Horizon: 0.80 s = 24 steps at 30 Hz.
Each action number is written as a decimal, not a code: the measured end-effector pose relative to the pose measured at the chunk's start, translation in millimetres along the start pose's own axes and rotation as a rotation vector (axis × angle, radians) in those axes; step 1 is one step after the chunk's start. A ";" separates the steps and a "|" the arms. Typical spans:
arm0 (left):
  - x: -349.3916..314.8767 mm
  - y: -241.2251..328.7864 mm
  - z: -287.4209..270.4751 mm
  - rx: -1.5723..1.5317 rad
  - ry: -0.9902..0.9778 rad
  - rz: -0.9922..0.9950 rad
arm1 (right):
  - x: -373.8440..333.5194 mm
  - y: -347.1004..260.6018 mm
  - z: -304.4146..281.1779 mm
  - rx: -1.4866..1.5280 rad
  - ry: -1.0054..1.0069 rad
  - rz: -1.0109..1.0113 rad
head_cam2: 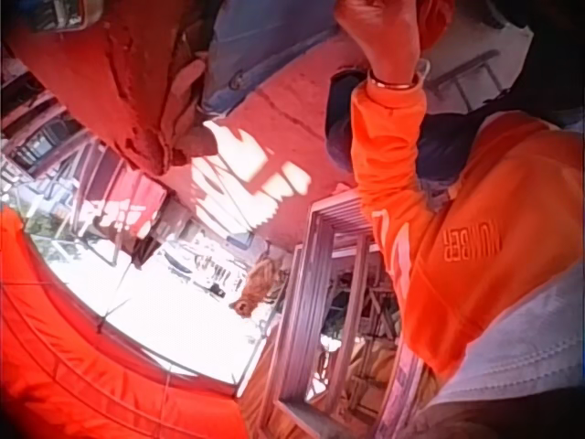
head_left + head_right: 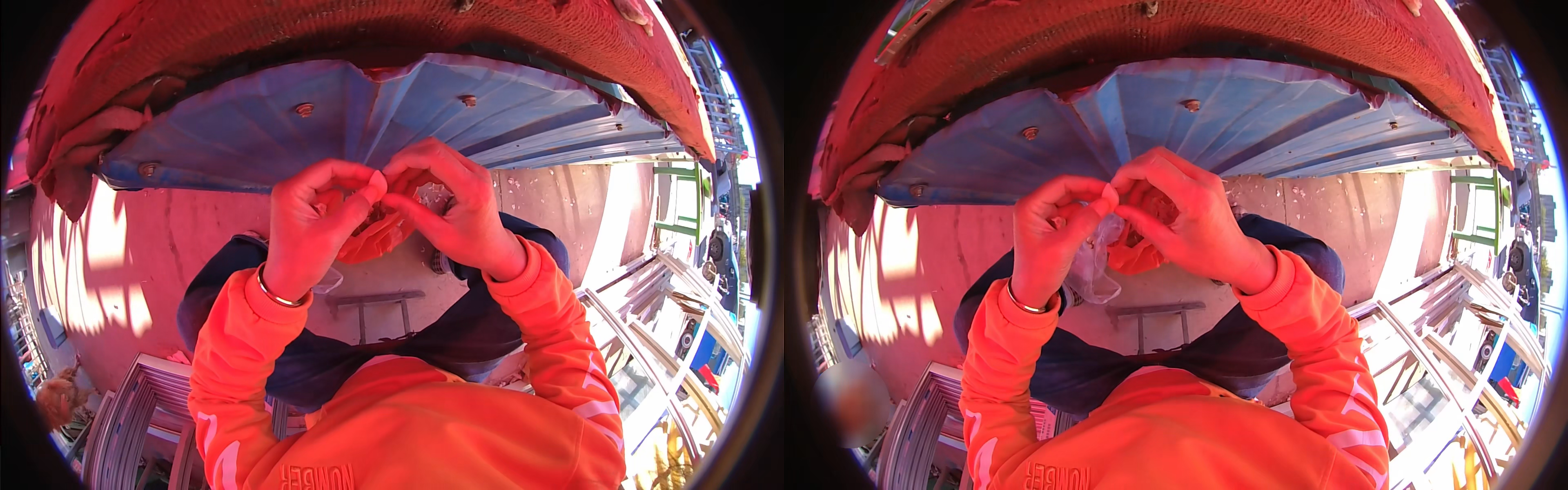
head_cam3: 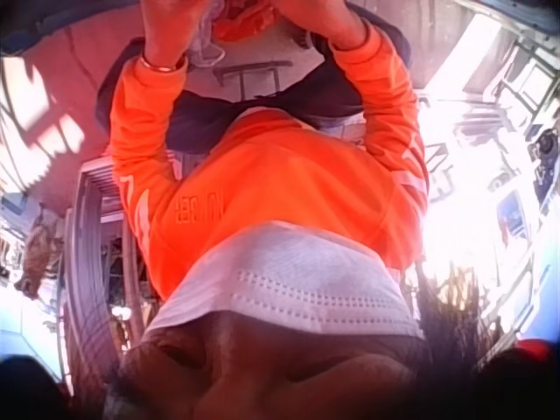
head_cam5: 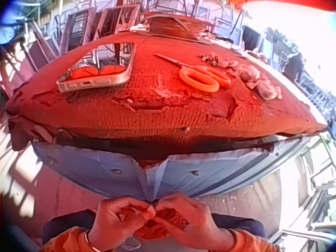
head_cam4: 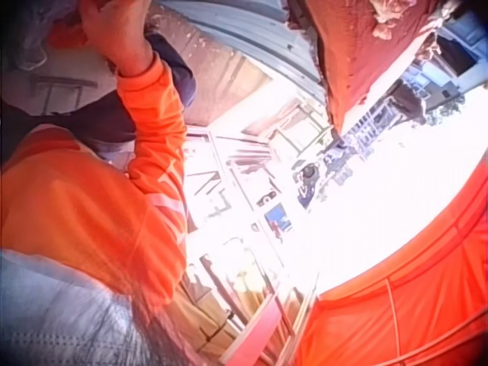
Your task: The person peels garlic cloves by hand and uses scissors to trim the ends. They work over a red surface, placing peeled cloves into a plastic bag and discarding skins. The task continues with repetitive peeling and trimming actions.
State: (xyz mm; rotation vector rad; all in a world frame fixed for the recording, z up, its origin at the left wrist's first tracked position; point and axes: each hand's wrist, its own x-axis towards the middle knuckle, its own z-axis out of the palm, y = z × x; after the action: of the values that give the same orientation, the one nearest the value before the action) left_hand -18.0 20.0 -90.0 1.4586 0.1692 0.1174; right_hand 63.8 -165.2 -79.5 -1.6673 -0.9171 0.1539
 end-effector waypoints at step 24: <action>-4.1 3.0 -1.5 0.163 -0.037 -0.004 | -0.7 4.5 -1.3 -0.042 -0.053 -0.048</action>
State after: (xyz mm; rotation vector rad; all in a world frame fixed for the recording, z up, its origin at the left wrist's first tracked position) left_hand -22.3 21.0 -87.0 1.6217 0.1550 0.0746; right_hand 66.2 -166.7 -83.3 -1.6851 -1.0052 0.1474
